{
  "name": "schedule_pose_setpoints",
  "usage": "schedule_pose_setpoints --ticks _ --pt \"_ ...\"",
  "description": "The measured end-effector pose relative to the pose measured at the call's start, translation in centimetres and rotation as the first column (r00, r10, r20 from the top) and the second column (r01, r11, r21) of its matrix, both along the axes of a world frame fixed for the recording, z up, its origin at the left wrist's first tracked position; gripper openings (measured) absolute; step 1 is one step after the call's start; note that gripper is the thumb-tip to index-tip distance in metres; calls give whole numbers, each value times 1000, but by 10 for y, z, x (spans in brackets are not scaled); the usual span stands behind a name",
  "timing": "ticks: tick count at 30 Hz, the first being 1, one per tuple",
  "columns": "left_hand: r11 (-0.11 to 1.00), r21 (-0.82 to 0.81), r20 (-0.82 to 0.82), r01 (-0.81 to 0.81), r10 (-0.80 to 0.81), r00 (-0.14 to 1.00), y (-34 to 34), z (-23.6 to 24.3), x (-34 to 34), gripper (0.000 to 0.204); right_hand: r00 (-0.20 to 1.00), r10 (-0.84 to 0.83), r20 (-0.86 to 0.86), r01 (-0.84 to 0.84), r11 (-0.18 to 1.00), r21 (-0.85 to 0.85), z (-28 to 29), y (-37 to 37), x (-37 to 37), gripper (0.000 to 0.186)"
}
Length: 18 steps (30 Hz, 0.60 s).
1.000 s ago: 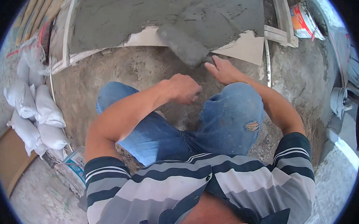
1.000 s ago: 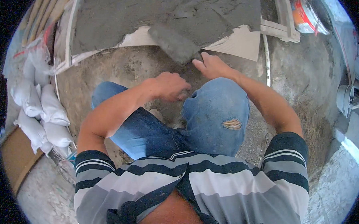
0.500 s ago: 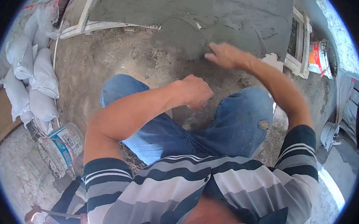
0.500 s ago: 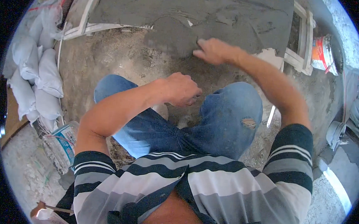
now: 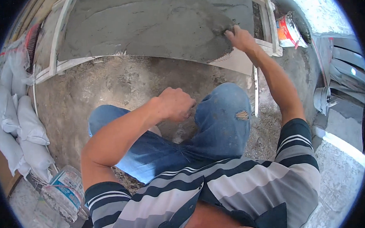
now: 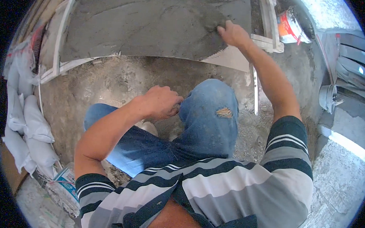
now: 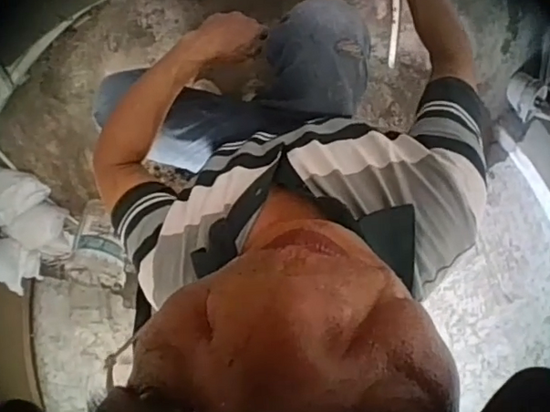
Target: Spreading mortar evenly over the back of a large tile using a trowel.
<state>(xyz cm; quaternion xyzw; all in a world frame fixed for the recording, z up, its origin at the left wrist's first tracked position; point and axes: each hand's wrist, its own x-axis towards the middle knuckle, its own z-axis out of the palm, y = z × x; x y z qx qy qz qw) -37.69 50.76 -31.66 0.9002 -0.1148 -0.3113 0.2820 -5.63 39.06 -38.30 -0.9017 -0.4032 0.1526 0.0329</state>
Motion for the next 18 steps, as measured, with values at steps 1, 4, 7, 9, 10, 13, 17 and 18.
schedule_pose_setpoints --ticks 1,4,7,9,10,13,17,18 --pt "1000 -3 28 17 -17 999 -4 -2 3 32 996 -63 69 58 995 80 -16 -13 26 50" --pt "1000 25 -7 -10 10 1000 2 3 1 29 900 -233 -368 314 933 178 -17 30 5 47" --pt "1000 14 -41 -1 1 999 -1 3 -2 27 592 -254 -765 489 868 91 7 83 -55 42" --pt "1000 -1 -26 21 -21 999 -1 -8 4 26 580 -203 -789 382 923 43 11 103 -77 45" --pt "998 50 -57 34 -32 998 -1 -16 5 26 638 -166 -752 285 958 30 11 110 -92 45" --pt "992 103 -95 69 -59 994 2 -26 12 28 872 24 -490 16 997 78 0 81 -116 45" --pt "999 35 -14 26 -25 1000 4 -8 14 27 987 -50 -156 46 999 -28 26 18 -98 46" --pt "998 31 -13 47 -47 999 2 -9 12 27 985 -129 -112 127 992 -25 24 -1 -84 47"
